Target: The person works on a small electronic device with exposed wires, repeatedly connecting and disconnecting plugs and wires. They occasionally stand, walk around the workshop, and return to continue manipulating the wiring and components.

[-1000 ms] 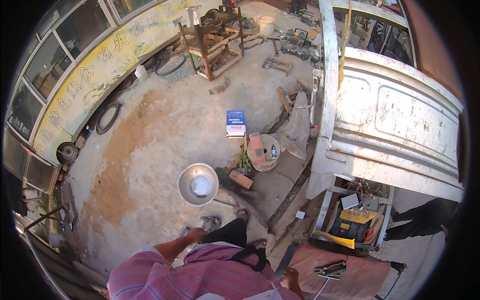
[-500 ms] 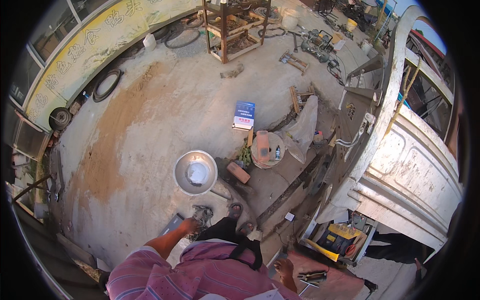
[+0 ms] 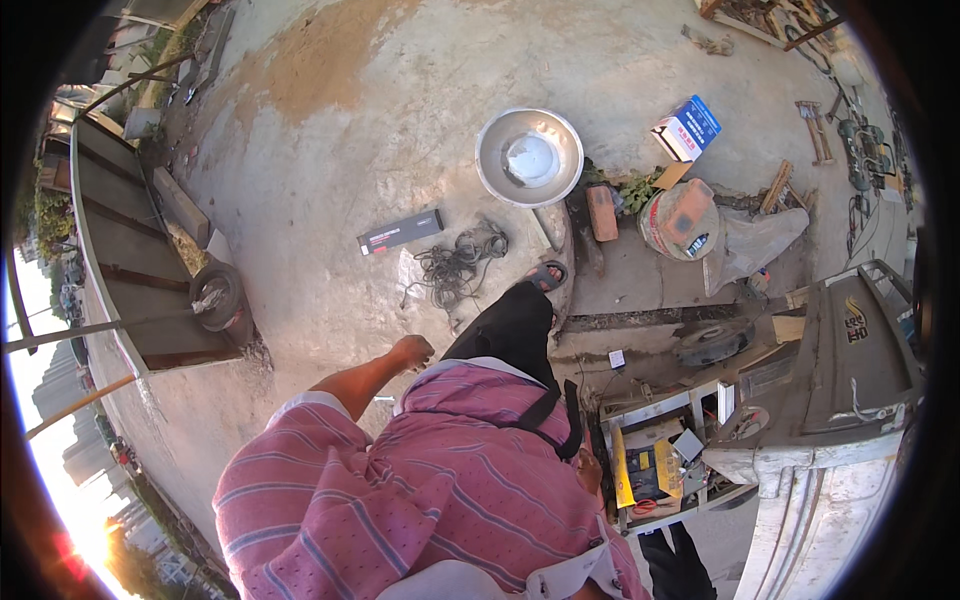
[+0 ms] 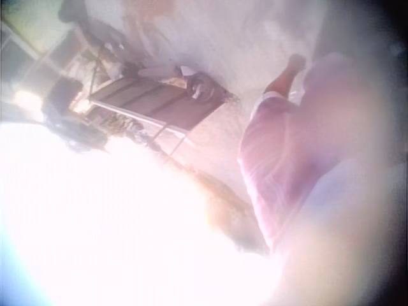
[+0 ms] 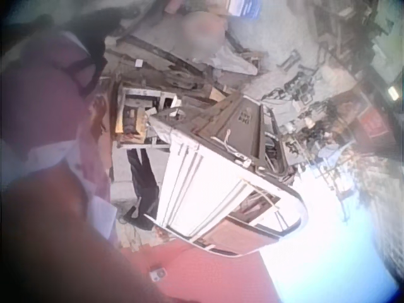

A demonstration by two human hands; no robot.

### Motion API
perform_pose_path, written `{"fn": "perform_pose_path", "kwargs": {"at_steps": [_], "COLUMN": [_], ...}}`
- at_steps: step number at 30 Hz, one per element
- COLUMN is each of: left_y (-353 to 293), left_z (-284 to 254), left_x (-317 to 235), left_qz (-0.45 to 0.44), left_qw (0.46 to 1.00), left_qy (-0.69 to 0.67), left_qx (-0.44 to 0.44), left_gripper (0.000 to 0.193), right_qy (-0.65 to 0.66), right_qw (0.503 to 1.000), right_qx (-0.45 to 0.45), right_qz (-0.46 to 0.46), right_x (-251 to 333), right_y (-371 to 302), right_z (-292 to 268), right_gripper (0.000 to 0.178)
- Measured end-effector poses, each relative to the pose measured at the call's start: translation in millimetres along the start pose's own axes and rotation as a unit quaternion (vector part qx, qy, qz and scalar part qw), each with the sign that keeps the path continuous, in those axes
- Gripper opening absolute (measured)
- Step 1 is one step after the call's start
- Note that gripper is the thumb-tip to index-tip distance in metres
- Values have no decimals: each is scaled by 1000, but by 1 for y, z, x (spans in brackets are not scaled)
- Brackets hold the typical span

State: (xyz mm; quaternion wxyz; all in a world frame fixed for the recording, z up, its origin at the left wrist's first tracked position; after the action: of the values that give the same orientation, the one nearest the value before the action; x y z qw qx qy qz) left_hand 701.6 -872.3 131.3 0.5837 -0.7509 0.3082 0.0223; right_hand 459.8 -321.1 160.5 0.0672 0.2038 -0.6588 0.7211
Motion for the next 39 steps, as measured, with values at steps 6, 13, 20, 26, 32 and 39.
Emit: {"fn": "perform_pose_path", "kwargs": {"at_steps": [6,13,20,26,32,39], "left_y": [-32,-50,-52,-45,-42,-38], "left_z": [63,78,90,108,140,160], "left_x": [-29,-41,-45,-35,-26,-9], "left_qz": [86,-52,-9,-46,-57,-131], "left_qw": [989,990,994,988,973,954], "left_qy": [114,-89,-43,-136,-188,-251], "left_qx": [-31,-93,-102,-58,-120,-102], "left_gripper": [32,35,36,45,37,44], "right_qy": [-11,-124,-151,-156,-152,-195], "right_qw": [999,991,988,986,987,978], "right_qx": [-3,9,0,-26,-33,65], "right_qz": [43,-42,-11,45,39,19], "right_x": [88,162,141,111,105,136], "right_y": [16,37,25,22,28,44], "right_z": [21,89,88,35,13,63], "right_gripper": [20,32,30,35,37,31]}}
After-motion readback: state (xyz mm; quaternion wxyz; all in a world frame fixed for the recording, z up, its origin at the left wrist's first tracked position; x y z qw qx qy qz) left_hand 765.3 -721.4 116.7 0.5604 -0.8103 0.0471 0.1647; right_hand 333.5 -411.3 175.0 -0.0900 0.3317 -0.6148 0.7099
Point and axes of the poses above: each hand's wrist, its own y-axis towards the middle knuckle, its own z-axis out of the palm, x = y × z, the point moved 4 cm from there along y, towards the middle knuckle, and after that the axes turned 7 degrees about y, right-handed, at the moved point
